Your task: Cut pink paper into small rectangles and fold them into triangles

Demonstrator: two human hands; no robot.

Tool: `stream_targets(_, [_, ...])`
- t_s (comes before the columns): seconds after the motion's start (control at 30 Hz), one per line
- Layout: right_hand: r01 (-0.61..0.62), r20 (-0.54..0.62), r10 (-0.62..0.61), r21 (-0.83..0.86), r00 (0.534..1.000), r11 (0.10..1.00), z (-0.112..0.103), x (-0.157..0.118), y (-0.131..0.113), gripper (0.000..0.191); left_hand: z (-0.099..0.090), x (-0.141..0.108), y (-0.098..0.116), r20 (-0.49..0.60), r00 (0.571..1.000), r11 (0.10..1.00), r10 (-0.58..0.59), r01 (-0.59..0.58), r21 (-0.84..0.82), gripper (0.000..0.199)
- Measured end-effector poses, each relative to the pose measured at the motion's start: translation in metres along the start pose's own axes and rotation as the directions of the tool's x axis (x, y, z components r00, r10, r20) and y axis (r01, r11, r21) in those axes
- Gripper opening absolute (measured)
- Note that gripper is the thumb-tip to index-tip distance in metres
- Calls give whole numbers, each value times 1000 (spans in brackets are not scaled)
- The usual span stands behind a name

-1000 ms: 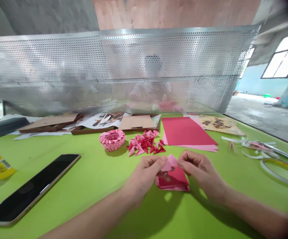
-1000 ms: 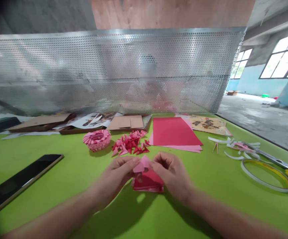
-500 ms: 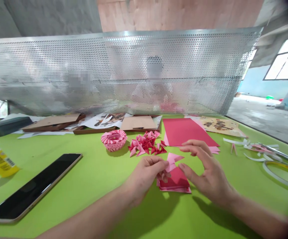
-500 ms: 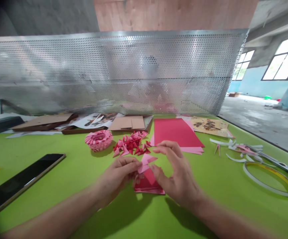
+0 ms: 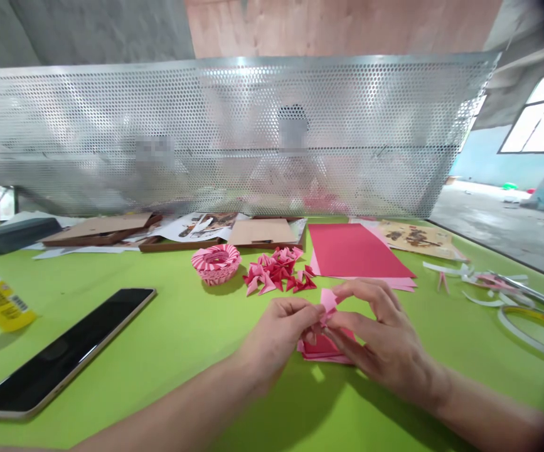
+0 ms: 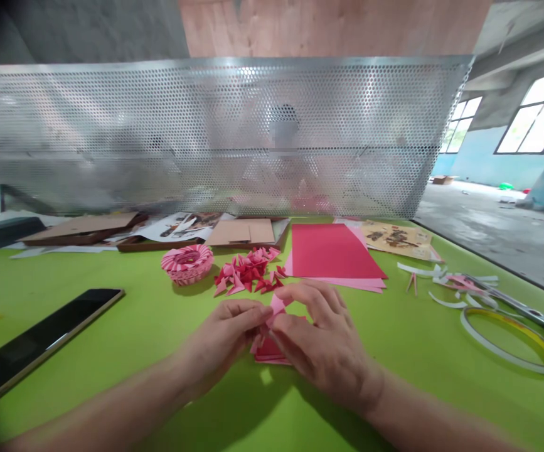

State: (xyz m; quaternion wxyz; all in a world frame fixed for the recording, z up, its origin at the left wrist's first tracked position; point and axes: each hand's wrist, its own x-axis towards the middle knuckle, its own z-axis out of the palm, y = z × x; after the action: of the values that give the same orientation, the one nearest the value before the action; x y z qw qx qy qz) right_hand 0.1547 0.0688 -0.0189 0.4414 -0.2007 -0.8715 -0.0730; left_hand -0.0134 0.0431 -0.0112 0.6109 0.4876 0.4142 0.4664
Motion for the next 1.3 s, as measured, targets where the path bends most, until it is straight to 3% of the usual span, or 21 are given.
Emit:
stream_targets(0.27, [-22, 25, 20, 63, 999, 998, -3, 0, 1, 11, 2, -1, 2, -23, 998, 993, 62, -60, 101, 29])
stream_targets(0.6, [-172, 9, 173, 181, 985, 968, 4, 2, -4, 10, 7, -3, 7, -32, 997, 984, 76, -70, 162, 27])
stream_targets(0.9, [-404, 54, 407, 290, 912, 868, 9, -2, -6, 9, 8, -4, 9, -62, 981, 944, 184, -159, 288, 23])
stream_targets(1.17, [-416, -21, 444, 313, 896, 854, 12, -1, -5, 16, 11, -4, 3, -85, 948, 875, 307, -246, 417, 26])
stream_targets(1.3, [-494, -43, 537, 338, 842, 801, 15, -4, -4, 27, 12, -6, 5, -85, 941, 853, 327, -256, 454, 26])
